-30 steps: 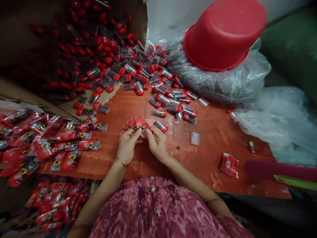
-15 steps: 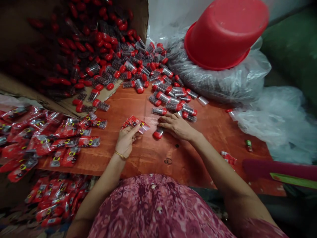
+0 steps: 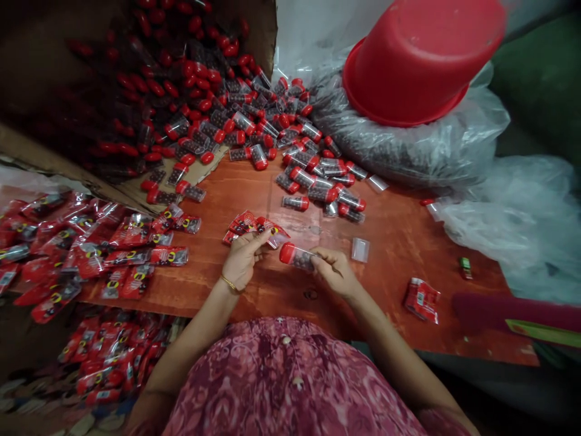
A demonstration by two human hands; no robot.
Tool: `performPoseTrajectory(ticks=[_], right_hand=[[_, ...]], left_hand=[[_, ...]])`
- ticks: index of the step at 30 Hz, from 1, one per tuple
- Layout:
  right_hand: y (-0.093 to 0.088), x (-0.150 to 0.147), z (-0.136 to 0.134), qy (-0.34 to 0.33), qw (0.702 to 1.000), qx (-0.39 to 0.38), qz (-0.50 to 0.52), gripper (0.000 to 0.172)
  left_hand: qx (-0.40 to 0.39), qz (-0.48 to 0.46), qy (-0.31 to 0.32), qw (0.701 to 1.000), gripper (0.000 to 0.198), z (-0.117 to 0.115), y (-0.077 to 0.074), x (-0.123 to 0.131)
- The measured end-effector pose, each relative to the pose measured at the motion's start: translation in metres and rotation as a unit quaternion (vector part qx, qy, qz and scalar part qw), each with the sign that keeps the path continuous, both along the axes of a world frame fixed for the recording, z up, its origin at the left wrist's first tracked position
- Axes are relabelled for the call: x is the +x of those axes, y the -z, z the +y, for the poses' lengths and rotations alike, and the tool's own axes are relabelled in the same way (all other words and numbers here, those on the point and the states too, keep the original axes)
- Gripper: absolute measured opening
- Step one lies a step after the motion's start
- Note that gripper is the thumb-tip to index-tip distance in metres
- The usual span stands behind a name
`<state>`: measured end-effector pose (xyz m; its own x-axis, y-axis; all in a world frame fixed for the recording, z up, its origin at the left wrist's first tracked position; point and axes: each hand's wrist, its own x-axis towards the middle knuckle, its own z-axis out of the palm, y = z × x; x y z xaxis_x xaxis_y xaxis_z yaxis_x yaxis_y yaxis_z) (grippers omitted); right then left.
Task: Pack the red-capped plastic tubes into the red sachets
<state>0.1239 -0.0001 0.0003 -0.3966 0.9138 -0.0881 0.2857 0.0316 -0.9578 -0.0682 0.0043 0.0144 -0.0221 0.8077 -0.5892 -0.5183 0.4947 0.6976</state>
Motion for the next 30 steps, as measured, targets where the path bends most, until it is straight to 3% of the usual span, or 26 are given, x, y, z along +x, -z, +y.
performPoseTrajectory(ticks=[10,18,24,26,30], right_hand=[[0.001,-0.018,-0.001,0.039,0.998,0.047,0.021,0.029],[0.024,-0.037,-0.015,0.161,0.985,0.001,0.067,0.034],[0.027,-0.049,-0.011,0.178,0.979,-0.041,0.094,0.037],[0.025,-0.051,-0.010,0.168,0.979,-0.045,0.103,0.039],[0.020,-0.054,-0.007,0.076,0.986,-0.081,0.121,0.043]], left_hand=[[0.072,0.022,0.005,0.997,0.033,-0.001,-0.003,0.002],[0.088,-0.018,-0.083,0.992,0.032,-0.001,0.010,0.018],[0.069,-0.066,-0.063,0.993,0.035,-0.002,0.013,0.026],[0.081,-0.063,-0.071,0.992,0.034,-0.001,0.014,0.025],[0.088,-0.043,-0.082,0.992,0.032,-0.001,0.016,0.018]])
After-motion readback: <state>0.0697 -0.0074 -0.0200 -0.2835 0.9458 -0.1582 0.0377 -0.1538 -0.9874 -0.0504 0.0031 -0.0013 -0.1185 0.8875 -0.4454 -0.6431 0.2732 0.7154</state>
